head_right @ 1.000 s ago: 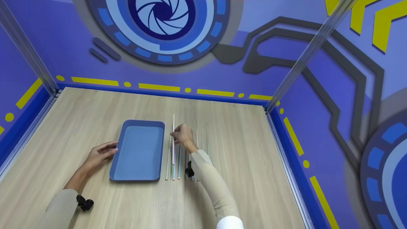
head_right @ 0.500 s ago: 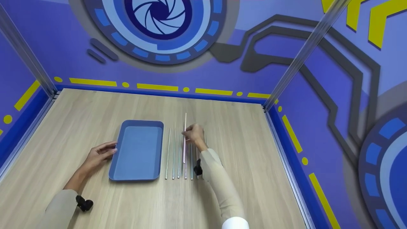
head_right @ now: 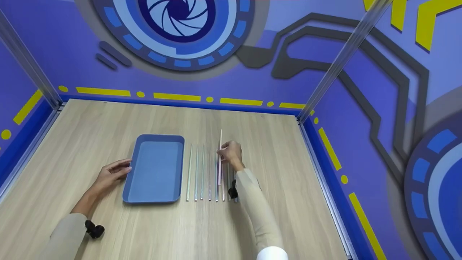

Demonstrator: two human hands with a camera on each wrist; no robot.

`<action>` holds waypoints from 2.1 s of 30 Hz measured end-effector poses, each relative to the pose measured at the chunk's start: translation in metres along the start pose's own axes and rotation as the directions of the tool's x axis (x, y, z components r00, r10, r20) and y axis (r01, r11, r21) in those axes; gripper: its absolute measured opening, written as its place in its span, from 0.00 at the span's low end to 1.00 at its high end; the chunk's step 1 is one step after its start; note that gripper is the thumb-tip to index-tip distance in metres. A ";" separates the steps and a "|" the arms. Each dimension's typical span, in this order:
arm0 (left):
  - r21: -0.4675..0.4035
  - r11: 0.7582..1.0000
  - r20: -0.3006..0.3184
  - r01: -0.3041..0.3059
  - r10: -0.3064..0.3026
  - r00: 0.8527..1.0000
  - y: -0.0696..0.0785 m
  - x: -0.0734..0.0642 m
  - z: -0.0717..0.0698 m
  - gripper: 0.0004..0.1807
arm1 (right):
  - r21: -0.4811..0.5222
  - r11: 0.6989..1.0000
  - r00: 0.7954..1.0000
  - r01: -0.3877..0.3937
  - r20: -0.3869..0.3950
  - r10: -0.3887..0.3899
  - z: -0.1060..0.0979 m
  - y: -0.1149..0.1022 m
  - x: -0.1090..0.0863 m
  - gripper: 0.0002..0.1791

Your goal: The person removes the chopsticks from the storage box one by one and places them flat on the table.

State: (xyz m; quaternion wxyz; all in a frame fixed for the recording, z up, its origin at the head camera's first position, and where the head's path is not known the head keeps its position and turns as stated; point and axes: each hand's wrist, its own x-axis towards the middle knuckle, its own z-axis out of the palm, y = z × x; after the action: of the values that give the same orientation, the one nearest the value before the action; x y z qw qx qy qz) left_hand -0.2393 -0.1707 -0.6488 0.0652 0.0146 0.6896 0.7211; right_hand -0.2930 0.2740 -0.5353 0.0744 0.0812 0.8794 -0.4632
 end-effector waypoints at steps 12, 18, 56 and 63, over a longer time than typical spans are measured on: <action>0.011 1.000 0.013 0.003 -0.003 1.000 0.001 0.000 0.000 0.27 | -0.011 1.000 1.000 -0.012 -0.012 0.012 -0.023 0.028 -0.001 0.18; 0.005 1.000 0.002 0.012 -0.012 1.000 0.001 0.000 -0.001 0.27 | -0.049 0.999 0.999 -0.019 -0.032 0.018 -0.034 0.042 -0.002 0.17; 0.027 1.000 -0.019 0.014 -0.014 1.000 0.002 0.000 0.000 0.26 | -0.225 0.974 0.996 -0.025 -0.091 0.004 -0.038 0.093 -0.011 0.12; 0.036 0.999 -0.015 0.013 -0.013 1.000 0.003 -0.001 0.000 0.26 | -0.219 0.975 0.994 -0.028 -0.110 0.004 -0.035 0.097 -0.009 0.12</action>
State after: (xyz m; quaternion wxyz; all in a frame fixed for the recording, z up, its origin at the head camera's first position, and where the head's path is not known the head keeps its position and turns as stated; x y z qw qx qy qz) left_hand -0.2385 -0.1709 -0.6458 0.0647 0.0061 0.7031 0.7081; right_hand -0.2657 0.3563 -0.5915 0.0385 0.1046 0.9274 -0.3571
